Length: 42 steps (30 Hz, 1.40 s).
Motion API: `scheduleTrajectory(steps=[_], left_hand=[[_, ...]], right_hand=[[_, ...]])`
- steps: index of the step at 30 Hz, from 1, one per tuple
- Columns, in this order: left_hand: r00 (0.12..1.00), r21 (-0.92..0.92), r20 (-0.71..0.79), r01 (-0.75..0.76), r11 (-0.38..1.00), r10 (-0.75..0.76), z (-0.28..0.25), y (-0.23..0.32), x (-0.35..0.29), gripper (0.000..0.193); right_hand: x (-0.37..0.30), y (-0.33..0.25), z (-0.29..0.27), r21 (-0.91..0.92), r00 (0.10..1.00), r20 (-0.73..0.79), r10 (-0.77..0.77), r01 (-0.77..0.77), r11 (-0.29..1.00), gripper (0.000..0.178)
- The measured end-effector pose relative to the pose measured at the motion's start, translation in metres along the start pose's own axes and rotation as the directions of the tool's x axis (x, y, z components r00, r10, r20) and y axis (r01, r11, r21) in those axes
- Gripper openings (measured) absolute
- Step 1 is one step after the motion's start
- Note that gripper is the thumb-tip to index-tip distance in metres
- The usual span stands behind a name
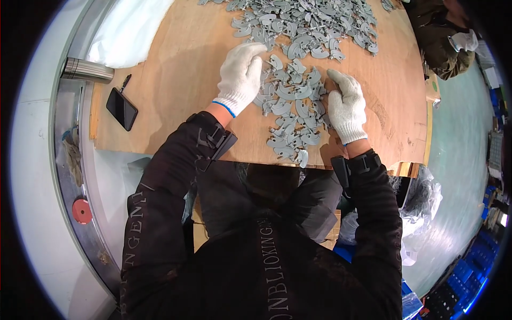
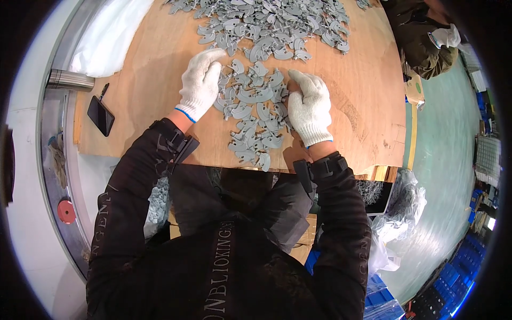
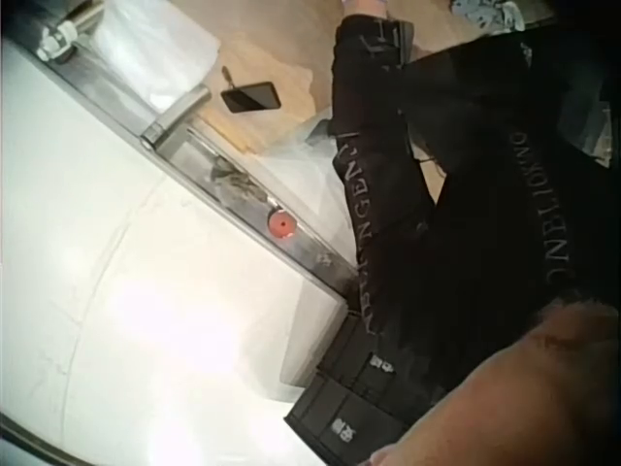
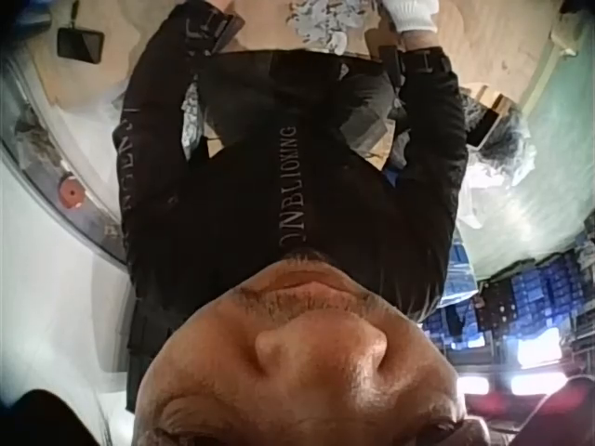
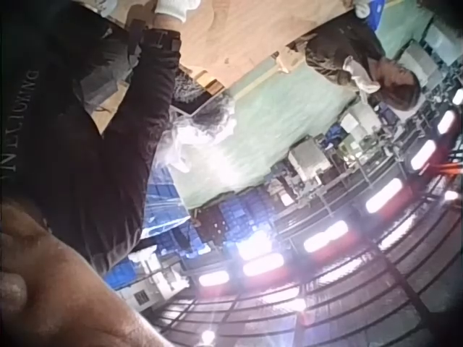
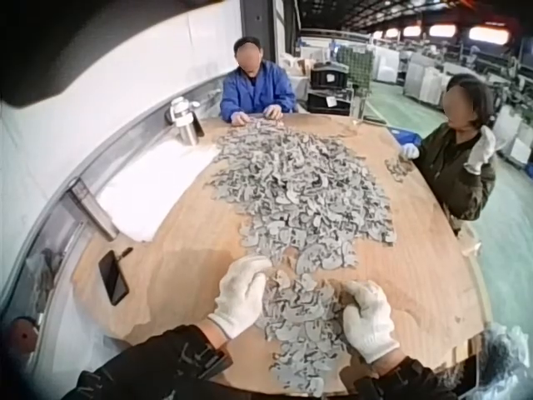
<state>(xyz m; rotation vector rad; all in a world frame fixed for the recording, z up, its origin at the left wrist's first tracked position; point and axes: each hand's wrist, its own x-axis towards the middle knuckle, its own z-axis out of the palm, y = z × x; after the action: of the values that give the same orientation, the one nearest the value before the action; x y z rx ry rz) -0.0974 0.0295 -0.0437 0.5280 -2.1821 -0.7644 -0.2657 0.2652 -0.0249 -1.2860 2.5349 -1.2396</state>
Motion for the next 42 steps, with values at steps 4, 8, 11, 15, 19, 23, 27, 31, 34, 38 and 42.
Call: scheduleTrajectory(steps=[4, 8, 11, 15, 19, 23, 27, 31, 34, 38, 42], left_hand=[[0.996, 0.057, 0.064, -0.068, 0.996, 0.064, 0.001, 0.001, 0.002, 0.023], [0.981, 0.175, 0.133, -0.160, 0.971, 0.138, 0.002, 0.009, 0.003, 0.023], [0.973, 0.223, 0.166, -0.195, 0.955, 0.160, 0.002, 0.016, 0.001, 0.026], [0.967, 0.215, 0.212, -0.189, 0.958, 0.143, 0.005, 0.031, -0.007, 0.031], [0.970, 0.208, 0.197, -0.183, 0.961, 0.142, -0.001, 0.028, -0.023, 0.038], [0.971, 0.191, 0.201, -0.166, 0.967, 0.127, -0.013, 0.044, -0.030, 0.045], [0.974, 0.231, 0.206, -0.139, 0.963, 0.092, -0.010, 0.060, -0.036, 0.051], [0.974, 0.241, 0.213, -0.129, 0.962, 0.078, -0.011, 0.063, -0.044, 0.055], [0.973, 0.248, 0.219, -0.128, 0.960, 0.074, -0.010, 0.064, -0.050, 0.057], [0.971, 0.260, 0.231, -0.120, 0.958, 0.059, -0.011, 0.069, -0.056, 0.057], [0.968, 0.231, 0.248, -0.106, 0.967, 0.047, -0.012, 0.075, -0.063, 0.056]], right_hand=[[0.001, 0.001, 0.003, -0.045, 0.999, 0.009, -0.036, 0.036, 0.998, 0.046], [0.004, 0.001, 0.004, -0.065, 0.998, 0.003, -0.069, 0.069, 0.995, 0.046], [0.005, -0.001, 0.000, -0.072, 0.998, -0.032, -0.046, 0.043, 0.996, 0.045], [-0.001, -0.006, -0.011, -0.102, 0.992, -0.039, -0.120, 0.116, 0.988, 0.045], [-0.008, -0.009, 0.003, -0.100, 0.982, -0.071, -0.174, 0.166, 0.981, 0.042], [-0.018, -0.025, 0.006, -0.103, 0.983, -0.101, -0.156, 0.145, 0.984, 0.044], [-0.029, -0.027, 0.009, -0.133, 0.991, -0.099, -0.085, 0.072, 0.989, 0.050], [-0.039, -0.035, 0.012, -0.175, 0.997, -0.068, -0.029, 0.016, 0.984, 0.057], [-0.047, -0.042, 0.014, -0.200, 0.998, -0.055, -0.027, 0.015, 0.980, 0.059], [-0.058, -0.053, 0.018, -0.217, 0.997, -0.067, -0.033, 0.018, 0.976, 0.061], [-0.069, -0.061, 0.026, -0.166, 0.999, -0.051, -0.018, 0.009, 0.986, 0.065]])
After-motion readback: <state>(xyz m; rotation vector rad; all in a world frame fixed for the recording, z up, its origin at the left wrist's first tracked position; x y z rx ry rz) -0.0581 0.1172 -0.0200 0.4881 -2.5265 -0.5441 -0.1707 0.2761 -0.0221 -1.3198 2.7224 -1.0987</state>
